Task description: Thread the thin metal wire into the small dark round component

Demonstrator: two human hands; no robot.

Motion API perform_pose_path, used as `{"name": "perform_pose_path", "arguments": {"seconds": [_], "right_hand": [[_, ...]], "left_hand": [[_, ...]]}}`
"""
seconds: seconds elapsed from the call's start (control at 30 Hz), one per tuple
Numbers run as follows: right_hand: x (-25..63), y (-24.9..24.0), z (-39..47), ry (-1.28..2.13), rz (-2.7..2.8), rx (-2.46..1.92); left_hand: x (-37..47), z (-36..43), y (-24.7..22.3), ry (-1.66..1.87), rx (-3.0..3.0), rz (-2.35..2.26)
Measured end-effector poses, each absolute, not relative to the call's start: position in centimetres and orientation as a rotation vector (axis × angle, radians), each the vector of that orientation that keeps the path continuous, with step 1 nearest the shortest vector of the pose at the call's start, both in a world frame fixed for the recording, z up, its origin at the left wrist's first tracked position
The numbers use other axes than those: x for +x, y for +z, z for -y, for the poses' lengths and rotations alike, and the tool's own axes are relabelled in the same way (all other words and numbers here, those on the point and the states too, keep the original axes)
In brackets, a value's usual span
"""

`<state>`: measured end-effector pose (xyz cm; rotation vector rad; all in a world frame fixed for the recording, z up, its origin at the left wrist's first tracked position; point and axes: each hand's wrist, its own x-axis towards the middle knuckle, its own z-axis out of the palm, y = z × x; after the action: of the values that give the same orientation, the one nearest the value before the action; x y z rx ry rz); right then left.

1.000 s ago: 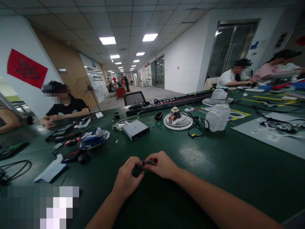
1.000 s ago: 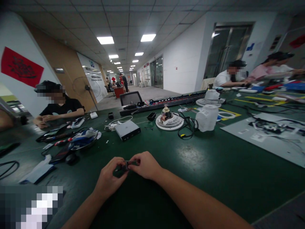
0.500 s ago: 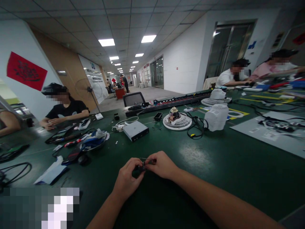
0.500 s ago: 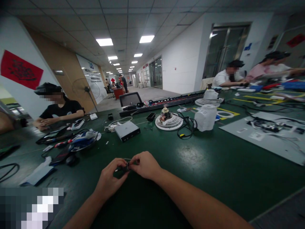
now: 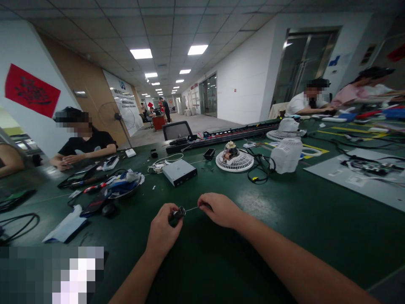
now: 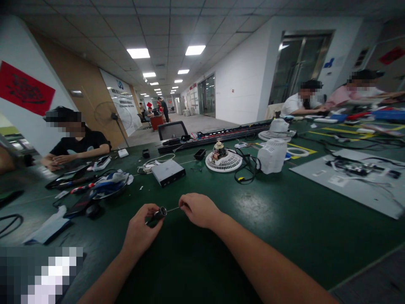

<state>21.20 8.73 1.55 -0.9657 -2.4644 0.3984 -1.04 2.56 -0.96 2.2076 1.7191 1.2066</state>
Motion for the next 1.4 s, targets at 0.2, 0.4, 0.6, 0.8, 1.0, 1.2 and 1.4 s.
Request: {"name": "perform_pose_path", "arguments": {"seconds": [0.2, 0.4, 0.6, 0.8, 1.0, 1.2, 1.4], "right_hand": [[21.2, 1.6, -8.5, 0.237, 2.481, -0.98], [21.4, 1.8, -8.4, 0.293, 2.497, -0.889], [21.0, 1.5, -8.4, 0.27, 2.42, -1.035], [20.9, 1.9, -8.2, 0.336, 2.455, -1.053], [20.8, 1.9, -8.2, 0.367, 2.465, -1.166], [20.7, 1.8, -8.2, 0.404, 2.422, -1.229], [20.4, 1.6, -7.9, 0.305, 2.437, -1.341]], "left_hand": [[-0.7, -2.3, -0.9, 1.155, 2.267, -1.625], [-1.1, -2.5, -1.3, 1.15, 2.267, -1.579], [-1.0, -2.6, -1.3, 1.134, 2.273, -1.588], [-0.9, -2.5, -1.3, 1.142, 2.279, -1.6], [-0.9, -2.4, -1.0, 1.081, 2.308, -1.582], [-0.7, -2.2, -0.9, 1.044, 2.313, -1.56], [-0.8, -2.3, -1.1, 1.046, 2.321, -1.612]]}}
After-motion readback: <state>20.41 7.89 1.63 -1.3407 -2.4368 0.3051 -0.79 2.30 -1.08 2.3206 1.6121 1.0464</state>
